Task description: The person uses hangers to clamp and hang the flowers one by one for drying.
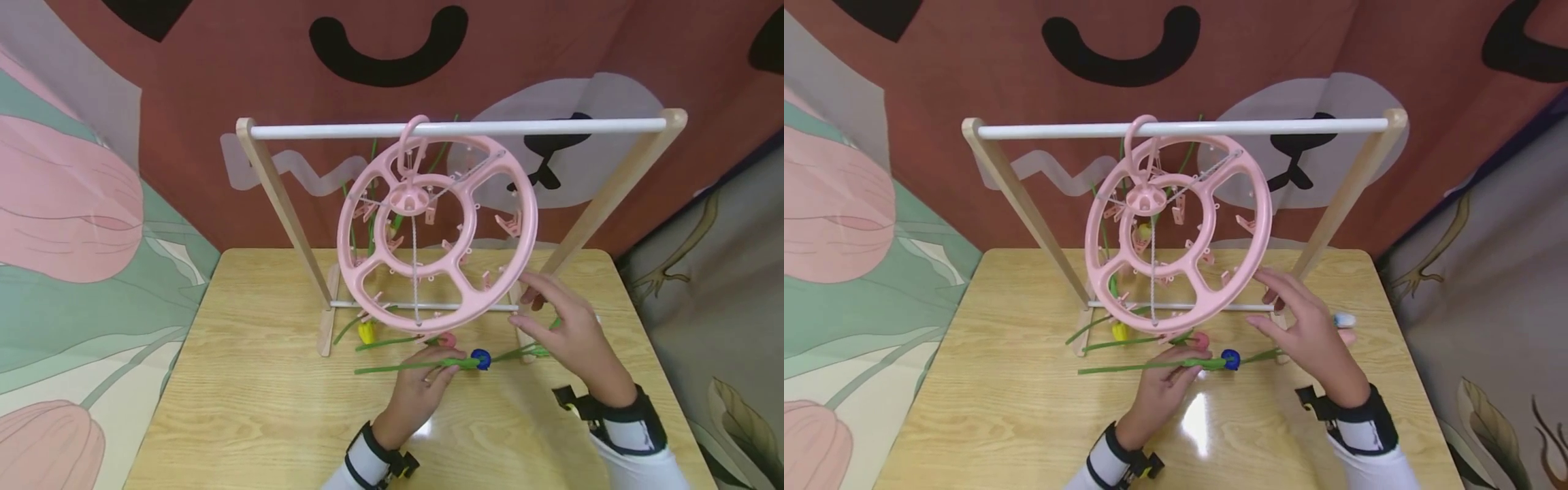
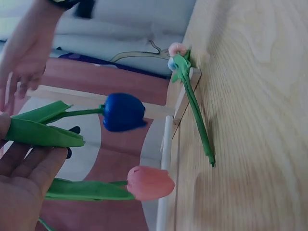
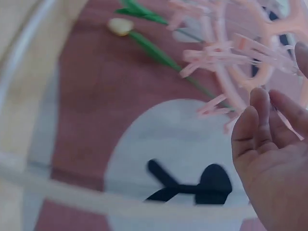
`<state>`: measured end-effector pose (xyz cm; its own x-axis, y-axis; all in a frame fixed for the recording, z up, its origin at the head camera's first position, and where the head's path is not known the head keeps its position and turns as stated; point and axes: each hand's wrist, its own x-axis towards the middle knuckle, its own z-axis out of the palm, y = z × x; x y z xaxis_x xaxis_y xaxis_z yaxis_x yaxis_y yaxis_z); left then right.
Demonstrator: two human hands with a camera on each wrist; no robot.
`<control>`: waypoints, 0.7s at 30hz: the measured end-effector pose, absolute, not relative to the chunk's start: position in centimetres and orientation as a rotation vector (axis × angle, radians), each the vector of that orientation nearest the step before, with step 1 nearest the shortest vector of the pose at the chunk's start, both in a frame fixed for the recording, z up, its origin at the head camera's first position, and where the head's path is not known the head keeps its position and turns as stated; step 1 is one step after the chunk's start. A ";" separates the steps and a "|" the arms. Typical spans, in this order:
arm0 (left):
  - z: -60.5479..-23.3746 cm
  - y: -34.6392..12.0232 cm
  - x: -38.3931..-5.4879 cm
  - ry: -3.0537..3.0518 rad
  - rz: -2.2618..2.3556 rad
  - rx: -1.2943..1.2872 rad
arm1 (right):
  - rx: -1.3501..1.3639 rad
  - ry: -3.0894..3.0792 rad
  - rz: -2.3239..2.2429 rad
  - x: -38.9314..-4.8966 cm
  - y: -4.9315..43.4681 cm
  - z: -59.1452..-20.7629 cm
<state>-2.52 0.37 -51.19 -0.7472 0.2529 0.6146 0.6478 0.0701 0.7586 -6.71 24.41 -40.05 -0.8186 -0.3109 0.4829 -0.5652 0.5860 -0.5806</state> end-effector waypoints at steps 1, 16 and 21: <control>-51.1 0.3 -2.5 -2.045 -1.698 -0.931 | 0.717 -2.479 1.120 -7.1 24.2 -39.5; -50.6 0.4 -2.9 -2.084 -1.534 -1.028 | 0.892 -2.374 1.543 -9.8 22.6 -38.7; -50.8 0.4 -3.1 -2.092 -1.607 -0.994 | 0.981 -2.311 1.587 -9.9 22.4 -38.5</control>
<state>-3.07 0.37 -50.78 -0.7061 0.3294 0.6269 0.6905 0.1242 0.7125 -9.95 22.40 -38.46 -0.7688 -0.4188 0.4833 -0.6014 0.2167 -0.7690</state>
